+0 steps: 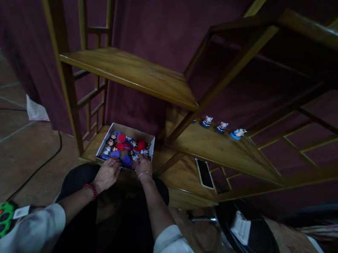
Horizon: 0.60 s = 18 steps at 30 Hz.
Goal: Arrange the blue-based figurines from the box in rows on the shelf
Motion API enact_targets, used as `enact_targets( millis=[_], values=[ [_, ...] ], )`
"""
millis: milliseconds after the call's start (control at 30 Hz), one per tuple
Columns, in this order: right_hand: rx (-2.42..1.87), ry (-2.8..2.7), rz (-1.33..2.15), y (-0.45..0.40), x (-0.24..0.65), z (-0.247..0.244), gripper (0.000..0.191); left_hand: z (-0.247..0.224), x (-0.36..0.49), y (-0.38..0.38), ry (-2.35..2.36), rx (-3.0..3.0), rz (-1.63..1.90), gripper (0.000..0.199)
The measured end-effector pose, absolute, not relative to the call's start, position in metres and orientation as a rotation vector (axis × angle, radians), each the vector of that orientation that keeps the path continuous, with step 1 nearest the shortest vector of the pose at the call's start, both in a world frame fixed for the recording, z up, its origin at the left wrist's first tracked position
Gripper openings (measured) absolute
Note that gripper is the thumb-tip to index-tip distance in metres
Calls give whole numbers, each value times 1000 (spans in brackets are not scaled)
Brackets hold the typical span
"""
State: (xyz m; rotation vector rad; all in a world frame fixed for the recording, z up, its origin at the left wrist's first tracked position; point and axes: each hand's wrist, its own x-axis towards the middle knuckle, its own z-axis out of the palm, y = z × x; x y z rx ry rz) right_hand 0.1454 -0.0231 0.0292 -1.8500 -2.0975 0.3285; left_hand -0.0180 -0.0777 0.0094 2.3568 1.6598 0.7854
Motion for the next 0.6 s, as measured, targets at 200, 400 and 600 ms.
enact_targets(
  millis=[200,400,600],
  values=[
    [-1887,-2176,264,-7,151,25,25,10,-13,-70,1752,2305,706,26],
    [-1898,-2169,333,1,153,25,25,13,-8,-56,1850,2155,614,28],
    [-1906,-2189,371,9,150,20,27,17,-5,-34,1898,2041,421,31]
  ],
)
